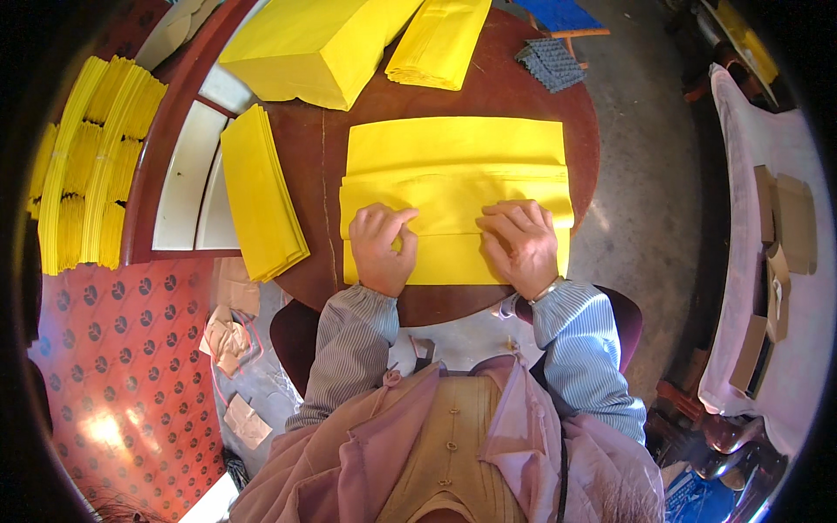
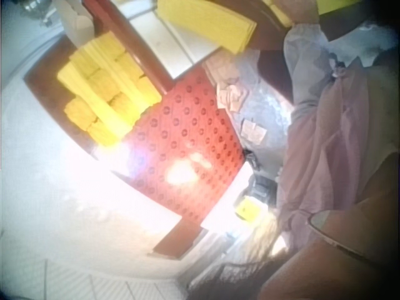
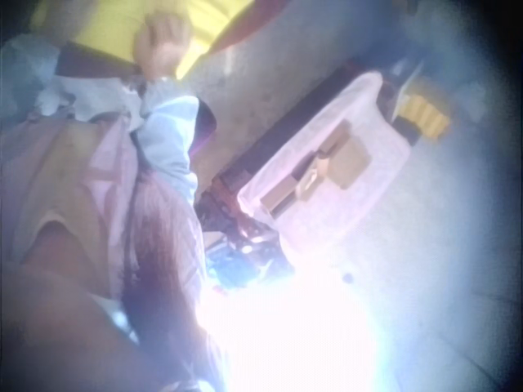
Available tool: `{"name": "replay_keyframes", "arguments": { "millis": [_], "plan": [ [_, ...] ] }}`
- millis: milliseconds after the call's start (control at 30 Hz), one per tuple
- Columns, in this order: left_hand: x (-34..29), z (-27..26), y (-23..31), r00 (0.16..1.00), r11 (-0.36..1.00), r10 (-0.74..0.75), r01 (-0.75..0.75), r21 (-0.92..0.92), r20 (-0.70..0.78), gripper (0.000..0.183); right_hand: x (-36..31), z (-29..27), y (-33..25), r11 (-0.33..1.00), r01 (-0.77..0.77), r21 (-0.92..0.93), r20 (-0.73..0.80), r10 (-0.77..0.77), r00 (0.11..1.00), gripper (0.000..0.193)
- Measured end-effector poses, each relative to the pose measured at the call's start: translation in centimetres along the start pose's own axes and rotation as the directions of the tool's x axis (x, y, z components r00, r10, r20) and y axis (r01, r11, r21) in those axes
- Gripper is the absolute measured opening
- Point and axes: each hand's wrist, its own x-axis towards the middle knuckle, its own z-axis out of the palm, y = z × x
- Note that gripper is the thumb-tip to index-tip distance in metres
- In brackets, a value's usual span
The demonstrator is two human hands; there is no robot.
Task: The person folds yellow paper sheets by hand on a table, creasing edges and stacking them. They repeatedly pick up sheets, fold them in half, and place them into a growing stack.
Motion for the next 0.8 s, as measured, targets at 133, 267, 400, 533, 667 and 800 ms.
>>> {"name": "replay_keyframes", "arguments": {
  "millis": [133, 267, 400, 533, 667, 800],
  "plan": [
    [-0.2, -0.1, 0.2, 1.000, 1.000, -0.019, 0.020, 0.017, -0.020, 0.012, -0.7, -1.2, 0.4, 0.998, -0.057, 0.038, -0.002, 0.057, 0.998, 0.010],
    [-0.2, -0.1, 0.2, 1.000, 1.000, -0.002, 0.001, 0.029, 0.017, 0.015, 0.3, -0.8, -0.7, 0.994, -0.081, -0.070, 0.019, 0.082, 0.996, 0.011],
    [0.1, 0.0, 0.5, 1.000, 0.999, 0.011, -0.009, 0.053, -0.024, 0.019, 2.7, 2.6, -2.6, 0.999, 0.051, 0.001, -0.051, -0.051, 0.997, 0.014],
    [0.3, 0.2, 0.2, 0.999, 0.998, 0.035, -0.033, 0.055, -0.030, 0.025, 2.4, 3.1, -3.1, 0.996, 0.089, -0.005, -0.030, -0.089, 0.996, 0.018],
    [-0.2, 0.3, -0.2, 0.998, 0.997, 0.055, -0.053, 0.052, -0.033, 0.029, 0.4, 1.0, -2.5, 1.000, -0.012, 0.012, 0.058, 0.011, 0.998, 0.016],
    [-0.6, 0.1, -0.2, 1.000, 0.998, -0.014, 0.015, 0.067, -0.019, 0.028, -0.8, -0.6, -1.3, 0.998, -0.059, 0.005, 0.043, 0.058, 0.997, 0.011]
  ]
}}
